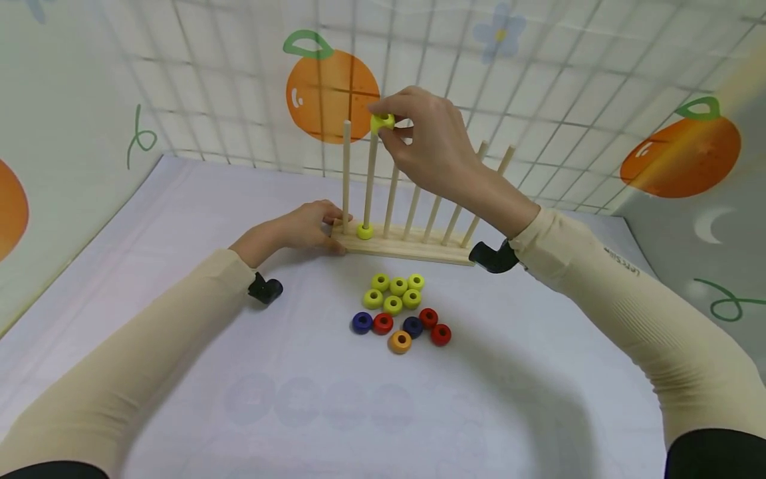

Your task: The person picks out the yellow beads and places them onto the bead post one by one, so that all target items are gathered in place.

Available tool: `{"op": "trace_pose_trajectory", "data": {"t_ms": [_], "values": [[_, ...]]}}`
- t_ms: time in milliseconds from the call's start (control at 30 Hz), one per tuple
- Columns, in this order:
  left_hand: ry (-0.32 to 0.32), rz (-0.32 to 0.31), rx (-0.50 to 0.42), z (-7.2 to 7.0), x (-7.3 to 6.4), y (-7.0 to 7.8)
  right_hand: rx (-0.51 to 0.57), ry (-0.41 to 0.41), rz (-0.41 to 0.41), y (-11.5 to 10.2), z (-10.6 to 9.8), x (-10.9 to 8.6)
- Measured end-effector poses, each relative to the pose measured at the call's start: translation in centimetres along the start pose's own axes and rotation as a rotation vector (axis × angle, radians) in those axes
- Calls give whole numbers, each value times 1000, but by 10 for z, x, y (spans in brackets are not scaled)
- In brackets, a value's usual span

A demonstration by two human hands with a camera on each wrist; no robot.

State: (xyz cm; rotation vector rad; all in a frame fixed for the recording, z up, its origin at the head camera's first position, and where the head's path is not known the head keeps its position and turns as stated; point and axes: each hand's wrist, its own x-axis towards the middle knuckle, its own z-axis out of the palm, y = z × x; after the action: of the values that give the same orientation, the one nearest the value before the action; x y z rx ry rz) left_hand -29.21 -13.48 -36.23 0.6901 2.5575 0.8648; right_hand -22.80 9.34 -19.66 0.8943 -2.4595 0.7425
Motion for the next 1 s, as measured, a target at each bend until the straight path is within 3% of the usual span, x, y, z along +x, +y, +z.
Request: {"op": "trace_pose_trajectory", "data": {"t_ms": [200,533,1000], "values": [[7,-7,4,1,1,1,21,-24,40,2,4,7],[14,-10,-24,1,2,-1,-30,-48,22,2,10,13],[11,5,2,1,1,0,-68,-51,35,-2,9,4]]}}
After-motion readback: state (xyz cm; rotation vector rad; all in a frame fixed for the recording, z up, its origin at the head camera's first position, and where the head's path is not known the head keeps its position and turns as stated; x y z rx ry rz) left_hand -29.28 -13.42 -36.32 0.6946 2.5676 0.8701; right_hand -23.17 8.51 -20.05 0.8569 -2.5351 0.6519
